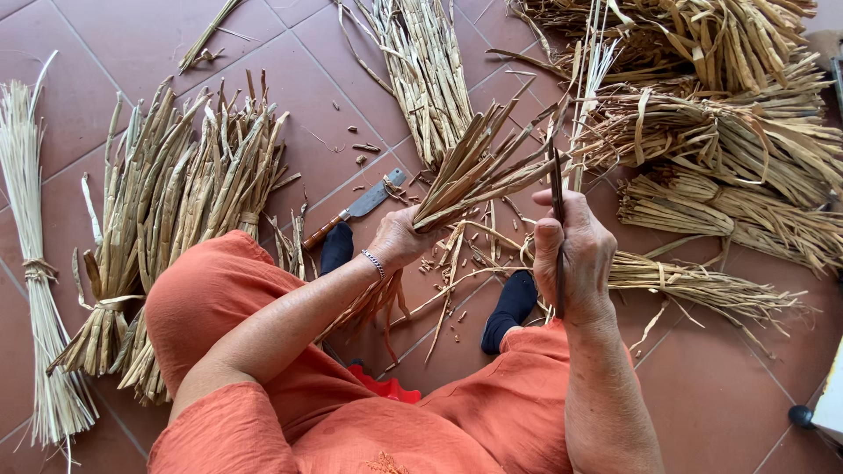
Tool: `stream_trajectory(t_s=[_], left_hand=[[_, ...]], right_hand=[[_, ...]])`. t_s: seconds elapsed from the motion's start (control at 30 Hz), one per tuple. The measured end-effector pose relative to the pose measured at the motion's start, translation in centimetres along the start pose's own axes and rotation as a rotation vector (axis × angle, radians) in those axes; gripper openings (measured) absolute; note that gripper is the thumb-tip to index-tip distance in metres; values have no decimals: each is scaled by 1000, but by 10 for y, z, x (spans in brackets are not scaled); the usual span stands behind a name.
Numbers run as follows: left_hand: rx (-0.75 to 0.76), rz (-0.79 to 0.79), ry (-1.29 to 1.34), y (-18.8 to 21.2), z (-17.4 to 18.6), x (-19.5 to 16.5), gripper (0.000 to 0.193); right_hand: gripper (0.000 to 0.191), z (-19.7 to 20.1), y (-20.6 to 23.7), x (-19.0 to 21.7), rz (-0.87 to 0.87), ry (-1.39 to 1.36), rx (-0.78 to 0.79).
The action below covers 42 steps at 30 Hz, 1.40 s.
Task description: The person sits on a tiled floor and uses scissors to trim the ends of bundles of dried plant stalks. They repeatedly cut the stalks to a uniform length, shake the bundles, and arrange them on the floor.
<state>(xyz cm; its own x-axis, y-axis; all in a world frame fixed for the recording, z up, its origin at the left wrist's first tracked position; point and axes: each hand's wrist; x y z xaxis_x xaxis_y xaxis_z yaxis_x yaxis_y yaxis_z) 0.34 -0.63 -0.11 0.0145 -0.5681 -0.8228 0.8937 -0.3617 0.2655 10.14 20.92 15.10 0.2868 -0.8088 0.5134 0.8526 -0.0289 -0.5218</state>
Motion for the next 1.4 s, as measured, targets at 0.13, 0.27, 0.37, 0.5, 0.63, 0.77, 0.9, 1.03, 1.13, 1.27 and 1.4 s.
stream_trajectory(t_s=[0.13,0.27,0.37,0.5,0.63,0.77,0.9,1.03,1.13,1.27,1.4], left_hand=[[22,-11,-19,-4,-1,0,40],[68,-79,75,-8,-2,12,39],[144,-188,332,-13,-4,25,37],[296,-236,621,-24,-1,34,33],[298,0,675,-28,16,28,17],[362,-19,732,-19,41,12,22],[425,-62,742,-9,51,-2,22],[422,-140,713,-8,51,-4,23],[373,-144,674,-10,44,-1,25],[353,-184,604,-12,34,3,39],[426,-118,602,-11,31,7,48]], right_hand=[[63,-1,4,-7,-43,-76,-21],[67,-1,7,-14,-105,-203,-73],[67,-2,4,-21,-163,-188,-68],[67,-2,3,-28,-196,-164,-59],[68,-2,5,-30,-203,-179,-65],[68,-2,3,-28,-214,-169,-58],[71,-4,0,-26,-79,-195,-73],[67,-4,1,-26,-222,-216,-43],[67,-3,2,-27,-223,-229,-46],[69,0,1,-35,-237,-271,-32],[72,9,-1,-44,-371,-482,33]])
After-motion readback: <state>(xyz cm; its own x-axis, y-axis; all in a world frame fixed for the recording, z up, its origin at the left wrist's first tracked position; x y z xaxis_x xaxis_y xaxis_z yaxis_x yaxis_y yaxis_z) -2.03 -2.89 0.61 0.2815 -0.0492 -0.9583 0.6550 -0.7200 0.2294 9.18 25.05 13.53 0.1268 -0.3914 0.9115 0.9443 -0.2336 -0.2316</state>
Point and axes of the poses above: each hand's wrist, its own y-axis away from the middle knuckle, its own z-axis out of the back of the hand, x = y × z, and after that the axes turned 3 degrees about z, right-handed
